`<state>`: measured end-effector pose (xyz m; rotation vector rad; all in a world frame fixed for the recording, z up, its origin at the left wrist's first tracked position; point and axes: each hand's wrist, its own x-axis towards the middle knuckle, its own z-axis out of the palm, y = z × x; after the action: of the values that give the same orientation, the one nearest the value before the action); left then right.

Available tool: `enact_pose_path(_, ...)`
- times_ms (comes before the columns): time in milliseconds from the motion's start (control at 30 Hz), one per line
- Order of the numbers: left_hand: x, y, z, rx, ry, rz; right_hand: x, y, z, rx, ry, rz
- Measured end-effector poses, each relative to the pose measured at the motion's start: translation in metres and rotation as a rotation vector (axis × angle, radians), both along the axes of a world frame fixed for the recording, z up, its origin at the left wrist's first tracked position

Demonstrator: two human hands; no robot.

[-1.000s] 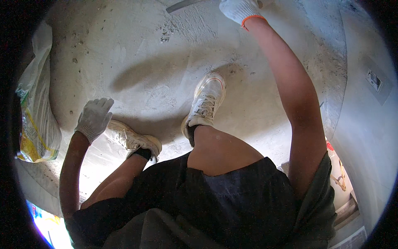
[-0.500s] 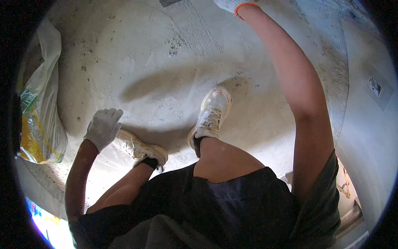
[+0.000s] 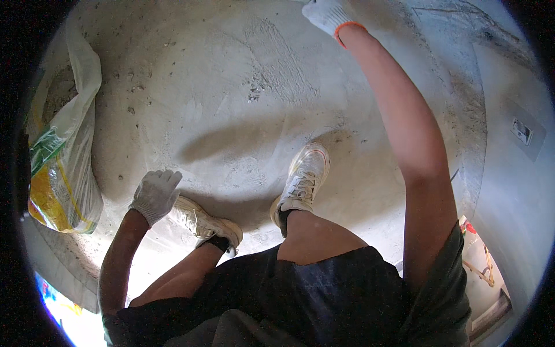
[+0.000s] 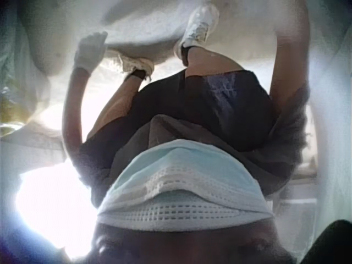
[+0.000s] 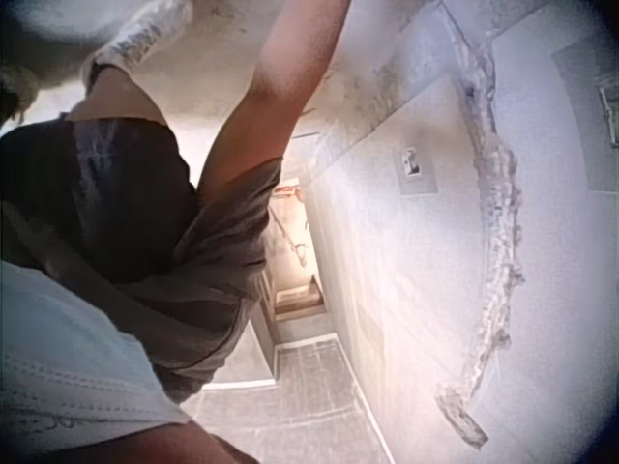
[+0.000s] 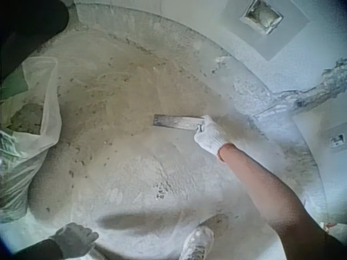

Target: Smoothing or plastering a concrete floor or surface using a trowel.

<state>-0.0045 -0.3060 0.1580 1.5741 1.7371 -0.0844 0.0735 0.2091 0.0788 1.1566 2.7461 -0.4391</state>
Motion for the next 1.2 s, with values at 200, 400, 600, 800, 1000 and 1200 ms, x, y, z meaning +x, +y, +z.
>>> enact_pose_path(200, -0.003, 0.002, 0.003, -0.034, 0.014, -0.011, 0.062, -0.058, 0.018, -0.426, 0.262, -0.053)
enact_pose_path(400, -0.003, 0.009, 0.000, 0.021, 0.006, -0.010, 0.132, -0.128, 0.039, -0.971, 0.258, -0.219)
enact_pose_path(600, -0.007, 0.016, -0.002, -0.015, 0.002, -0.027, 0.147, -0.142, 0.031, -0.898, 0.129, -0.375)
enact_pose_path(800, -0.006, 0.017, 0.001, -0.019, 0.031, -0.032, 0.133, -0.117, 0.012, -0.701, 0.161, -0.250)
enact_pose_path(1000, -0.001, 0.009, 0.001, 0.045, 0.032, -0.041, 0.115, -0.091, -0.005, -0.519, 0.115, -0.106)
enact_pose_path(1200, -0.001, 0.012, 0.004, 0.067, 0.031, -0.036, 0.082, -0.059, -0.001, -0.502, 0.088, -0.127)
